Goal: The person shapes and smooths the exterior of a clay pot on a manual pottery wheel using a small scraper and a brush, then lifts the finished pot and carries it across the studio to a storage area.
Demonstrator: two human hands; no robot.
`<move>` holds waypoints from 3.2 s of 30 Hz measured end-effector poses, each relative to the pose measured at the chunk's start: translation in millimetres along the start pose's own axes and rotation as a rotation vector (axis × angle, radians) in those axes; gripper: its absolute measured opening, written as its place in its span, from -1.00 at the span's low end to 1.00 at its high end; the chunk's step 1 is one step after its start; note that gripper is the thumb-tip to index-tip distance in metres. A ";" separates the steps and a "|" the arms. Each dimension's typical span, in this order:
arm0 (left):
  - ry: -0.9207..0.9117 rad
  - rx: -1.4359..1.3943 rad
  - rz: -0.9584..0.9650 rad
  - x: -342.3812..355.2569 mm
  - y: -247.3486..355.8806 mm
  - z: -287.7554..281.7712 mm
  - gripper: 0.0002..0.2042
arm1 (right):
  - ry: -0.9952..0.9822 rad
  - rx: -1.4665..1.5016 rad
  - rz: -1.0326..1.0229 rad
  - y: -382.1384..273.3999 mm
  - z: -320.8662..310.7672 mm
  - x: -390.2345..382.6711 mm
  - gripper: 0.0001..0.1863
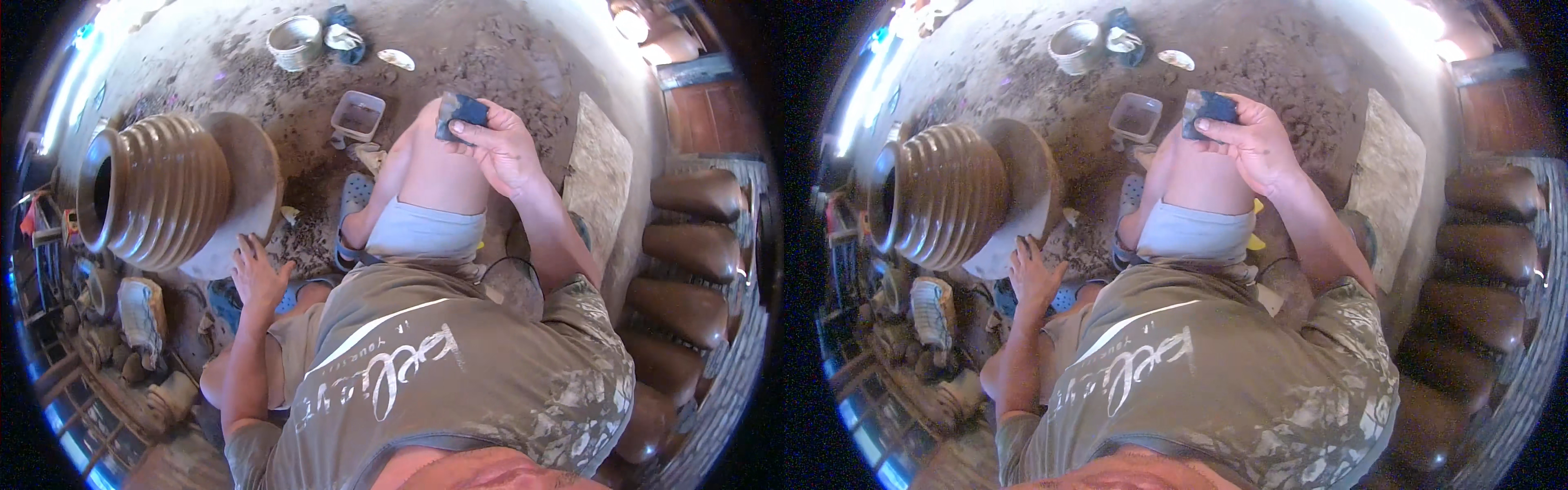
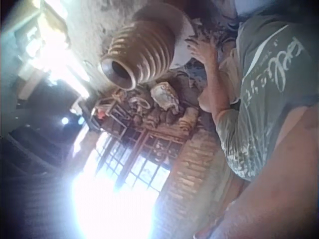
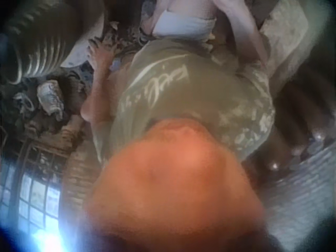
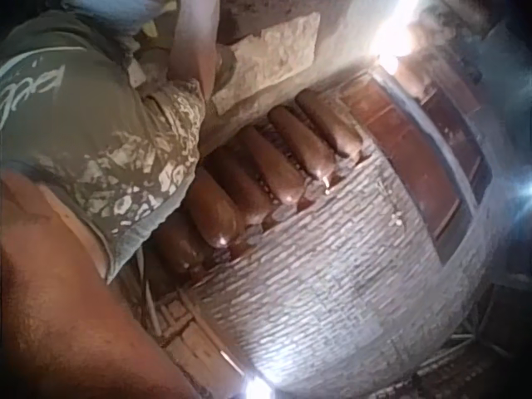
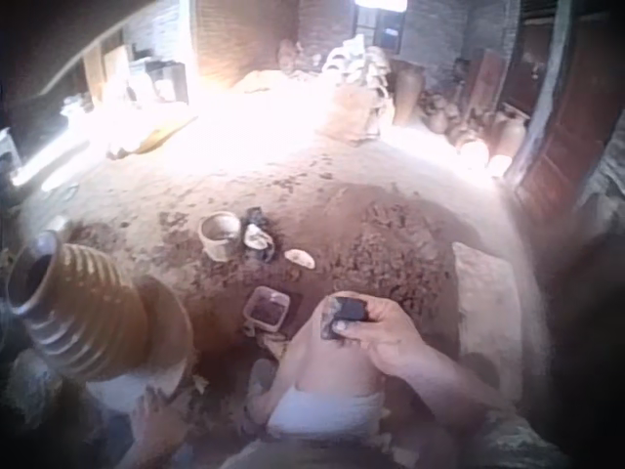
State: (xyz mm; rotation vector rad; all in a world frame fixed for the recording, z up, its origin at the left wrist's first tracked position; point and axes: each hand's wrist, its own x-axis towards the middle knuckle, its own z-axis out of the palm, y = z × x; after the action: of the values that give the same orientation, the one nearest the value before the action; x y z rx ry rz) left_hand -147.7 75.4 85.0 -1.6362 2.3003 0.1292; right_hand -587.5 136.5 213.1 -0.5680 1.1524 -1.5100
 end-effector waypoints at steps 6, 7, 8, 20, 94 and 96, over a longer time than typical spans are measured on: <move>-0.052 -0.038 0.058 10.9 3.3 -13.2 -0.03 | -0.013 -0.042 -0.135 -6.0 -1.5 -2.8 -0.76; -0.046 -0.043 0.076 9.8 2.6 -14.7 -0.04 | -0.015 -0.069 -0.168 -4.6 -2.4 0.3 -0.77; -0.037 -0.075 0.097 8.9 -0.5 -15.8 -0.05 | -0.018 -0.096 -0.201 -3.7 -3.2 3.1 -0.78; -0.203 -0.028 -0.217 4.1 -18.3 -21.4 -0.02 | 0.100 0.016 -0.011 -30.7 -21.0 5.7 -0.80; -0.194 -2.131 0.199 31.3 78.4 -121.4 -0.79 | -0.417 0.100 0.221 65.4 104.5 30.5 -0.81; -0.177 -2.118 0.184 29.2 80.8 -130.5 -0.78 | -0.433 0.070 0.178 64.1 110.5 26.1 -0.78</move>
State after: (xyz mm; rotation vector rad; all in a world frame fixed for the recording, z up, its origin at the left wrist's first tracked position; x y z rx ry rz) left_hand -258.0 43.7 190.9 -1.4590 1.5921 3.2368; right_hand -472.6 77.5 196.1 -0.6861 0.7888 -1.1947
